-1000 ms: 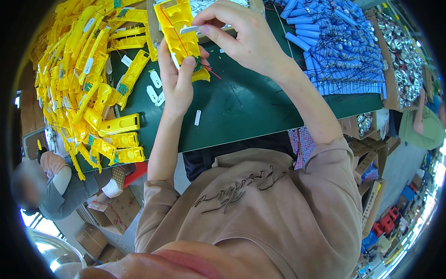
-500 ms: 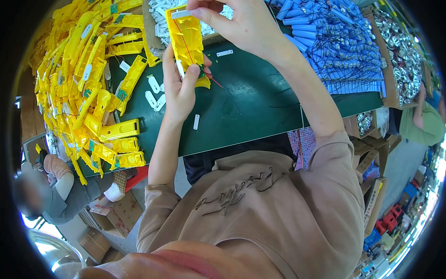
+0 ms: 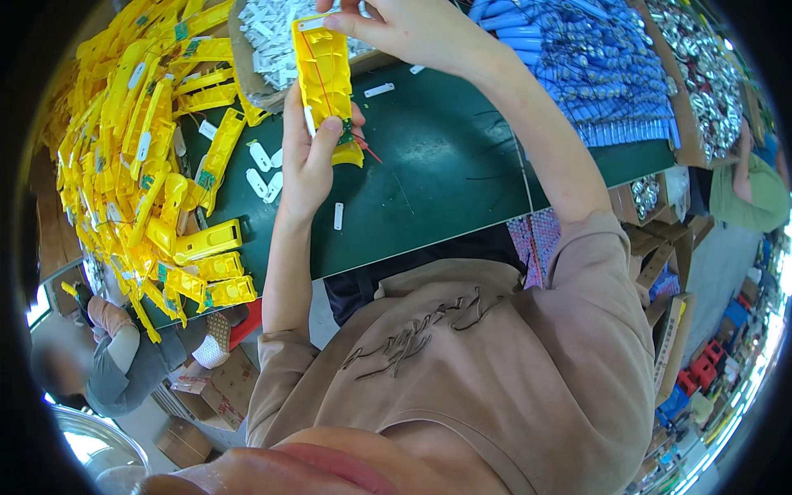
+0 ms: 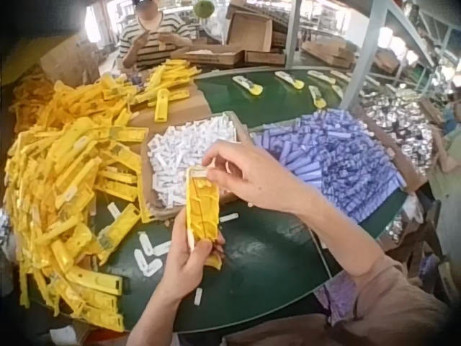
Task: The recorder is assembling yellow plastic light housings by inserting electronic components including circuit boards, batteries, and reflectors.
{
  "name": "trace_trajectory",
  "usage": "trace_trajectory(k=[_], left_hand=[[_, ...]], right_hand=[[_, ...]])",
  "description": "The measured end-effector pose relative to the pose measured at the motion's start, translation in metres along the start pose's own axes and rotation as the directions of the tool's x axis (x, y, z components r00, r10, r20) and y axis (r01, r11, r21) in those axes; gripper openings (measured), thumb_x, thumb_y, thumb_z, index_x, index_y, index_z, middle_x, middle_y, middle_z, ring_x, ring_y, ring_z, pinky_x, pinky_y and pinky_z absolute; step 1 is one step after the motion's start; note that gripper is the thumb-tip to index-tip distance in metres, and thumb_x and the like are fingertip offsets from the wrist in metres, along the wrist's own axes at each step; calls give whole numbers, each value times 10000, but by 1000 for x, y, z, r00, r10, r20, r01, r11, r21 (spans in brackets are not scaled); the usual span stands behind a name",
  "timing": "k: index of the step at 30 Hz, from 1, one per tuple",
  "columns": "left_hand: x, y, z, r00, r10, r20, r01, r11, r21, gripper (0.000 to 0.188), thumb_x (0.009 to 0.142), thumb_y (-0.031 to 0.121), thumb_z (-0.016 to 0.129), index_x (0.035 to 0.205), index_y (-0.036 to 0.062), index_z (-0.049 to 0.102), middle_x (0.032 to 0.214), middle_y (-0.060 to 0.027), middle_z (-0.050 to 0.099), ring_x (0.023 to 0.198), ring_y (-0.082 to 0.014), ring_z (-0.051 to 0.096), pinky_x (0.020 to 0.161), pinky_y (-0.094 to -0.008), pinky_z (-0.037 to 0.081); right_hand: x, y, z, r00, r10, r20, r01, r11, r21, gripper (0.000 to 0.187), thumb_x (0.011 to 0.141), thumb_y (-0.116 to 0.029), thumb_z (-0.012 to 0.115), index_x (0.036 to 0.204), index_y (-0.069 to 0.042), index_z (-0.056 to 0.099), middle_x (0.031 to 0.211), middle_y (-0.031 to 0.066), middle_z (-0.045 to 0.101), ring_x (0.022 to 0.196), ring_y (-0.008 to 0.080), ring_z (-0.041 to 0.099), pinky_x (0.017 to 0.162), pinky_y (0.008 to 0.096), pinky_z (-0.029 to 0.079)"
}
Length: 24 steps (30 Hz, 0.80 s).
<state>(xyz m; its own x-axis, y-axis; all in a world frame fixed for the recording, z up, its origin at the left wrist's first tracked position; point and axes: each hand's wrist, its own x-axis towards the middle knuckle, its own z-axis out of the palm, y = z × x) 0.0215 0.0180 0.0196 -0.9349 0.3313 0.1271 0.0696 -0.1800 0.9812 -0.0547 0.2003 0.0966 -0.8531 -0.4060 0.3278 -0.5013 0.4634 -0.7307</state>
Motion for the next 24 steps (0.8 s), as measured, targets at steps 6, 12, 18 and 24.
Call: trace_trajectory(k=[6,12,18,24], left_hand=[[2,2,9,997,-16,69,16,1000,-2,509,905,36,413,1388,22,253,983,-113,560,829,-155,562,755,-303,484],[2,-1,5,994,-95,60,103,983,-150,488,913,34,416,1377,20,267,965,-116,576,848,-153,574,746,-292,491],[2,0,8,998,-56,6,56,996,-73,426,924,87,410,1336,41,310,940,-122,588,752,-154,576,674,-298,519],[1,1,9,999,-26,24,27,999,-44,438,919,80,420,1341,35,310,945,-119,590,766,-147,577,684,-298,520]], right_hand=[[-2,12,-12,978,-59,199,44,996,79,212,924,-196,552,1031,-13,572,772,55,555,683,115,518,601,258,426],[-17,30,-25,983,111,144,-139,970,199,309,937,-222,536,1161,-12,507,791,50,550,709,112,518,616,250,434],[-69,63,-54,911,383,153,-106,576,-811,155,813,-143,571,811,0,631,832,169,619,822,309,614,719,398,480],[-89,105,-39,981,28,192,160,441,-883,182,839,-115,580,1007,-47,599,887,132,626,782,279,606,687,352,483]])
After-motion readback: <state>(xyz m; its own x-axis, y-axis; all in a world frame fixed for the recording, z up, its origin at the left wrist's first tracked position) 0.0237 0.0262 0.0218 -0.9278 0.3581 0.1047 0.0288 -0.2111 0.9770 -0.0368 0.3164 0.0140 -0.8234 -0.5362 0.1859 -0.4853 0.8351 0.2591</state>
